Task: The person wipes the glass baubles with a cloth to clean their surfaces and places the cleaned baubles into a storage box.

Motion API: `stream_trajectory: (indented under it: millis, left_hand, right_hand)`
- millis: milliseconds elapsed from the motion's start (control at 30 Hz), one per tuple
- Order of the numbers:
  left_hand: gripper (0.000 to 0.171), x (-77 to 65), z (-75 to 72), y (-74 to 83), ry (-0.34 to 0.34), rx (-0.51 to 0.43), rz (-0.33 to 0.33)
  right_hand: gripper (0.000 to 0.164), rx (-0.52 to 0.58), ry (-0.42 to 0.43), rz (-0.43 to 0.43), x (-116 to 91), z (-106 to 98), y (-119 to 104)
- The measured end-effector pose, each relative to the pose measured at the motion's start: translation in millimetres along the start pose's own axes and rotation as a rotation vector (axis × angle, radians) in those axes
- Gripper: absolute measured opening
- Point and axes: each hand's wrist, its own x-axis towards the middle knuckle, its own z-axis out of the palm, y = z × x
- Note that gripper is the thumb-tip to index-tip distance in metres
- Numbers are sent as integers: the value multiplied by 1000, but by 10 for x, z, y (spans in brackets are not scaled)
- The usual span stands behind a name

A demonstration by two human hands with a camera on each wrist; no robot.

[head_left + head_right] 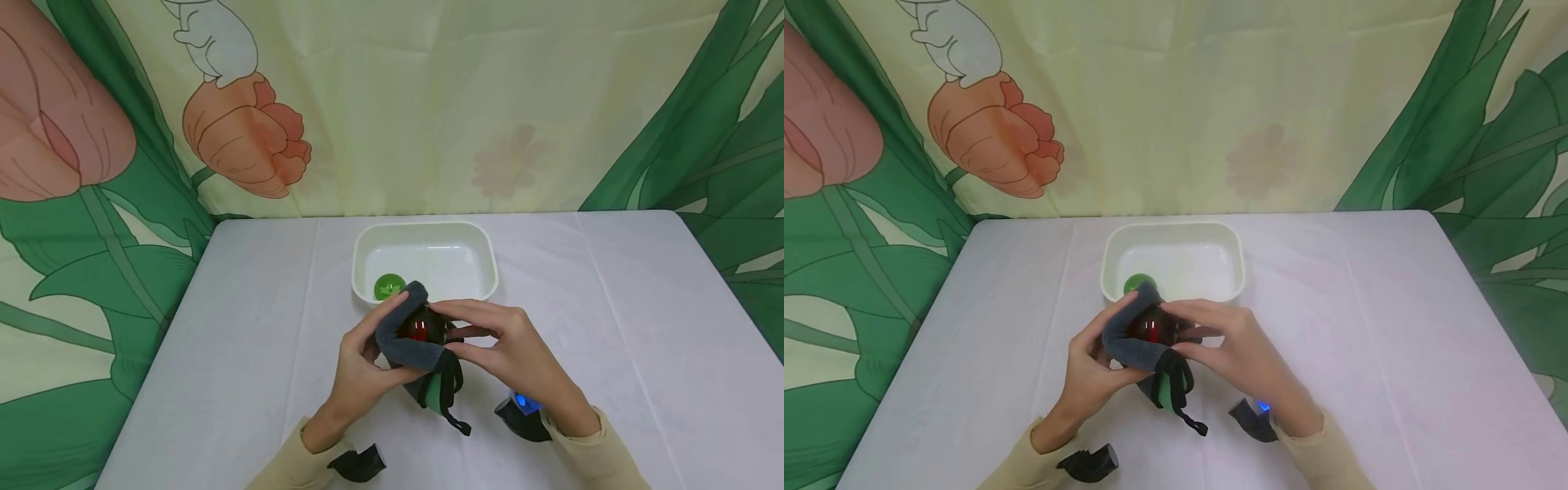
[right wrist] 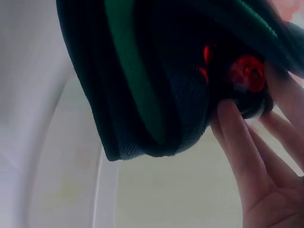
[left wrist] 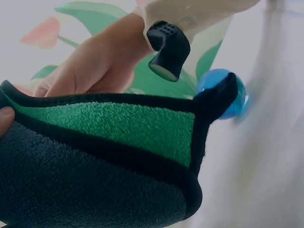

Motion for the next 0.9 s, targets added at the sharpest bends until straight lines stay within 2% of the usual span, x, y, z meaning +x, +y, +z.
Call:
stream_trajectory:
  millis: [100, 200, 367, 467, 600, 833, 900]
  left_hand:
    - [82, -1, -6, -16, 13, -4, 5]
    - [82, 7, -16, -20, 27, -12, 12]
    - [83, 21, -36, -2, 40, -16, 8]
    - [82, 20, -35, 4, 40, -20, 8]
    - [82, 16, -29, 6, 42, -23, 4]
    - [82, 16, -24, 8, 40, -19, -6]
    - [81, 16, -21, 7, 40, -15, -5]
  right_hand:
    - [59, 7, -10, 23, 3, 0, 9]
    - [58, -33, -26, -7, 10, -19, -6]
    - [37, -107, 7, -232, 40, -26, 3]
    - [35, -117, -1, -331, 49, 3, 23]
    - [36, -130, -32, -321, 38, 37, 26]
    - [35, -119, -15, -298, 39, 44, 21]
    - [34, -108, -12, -268, 33, 43, 14]
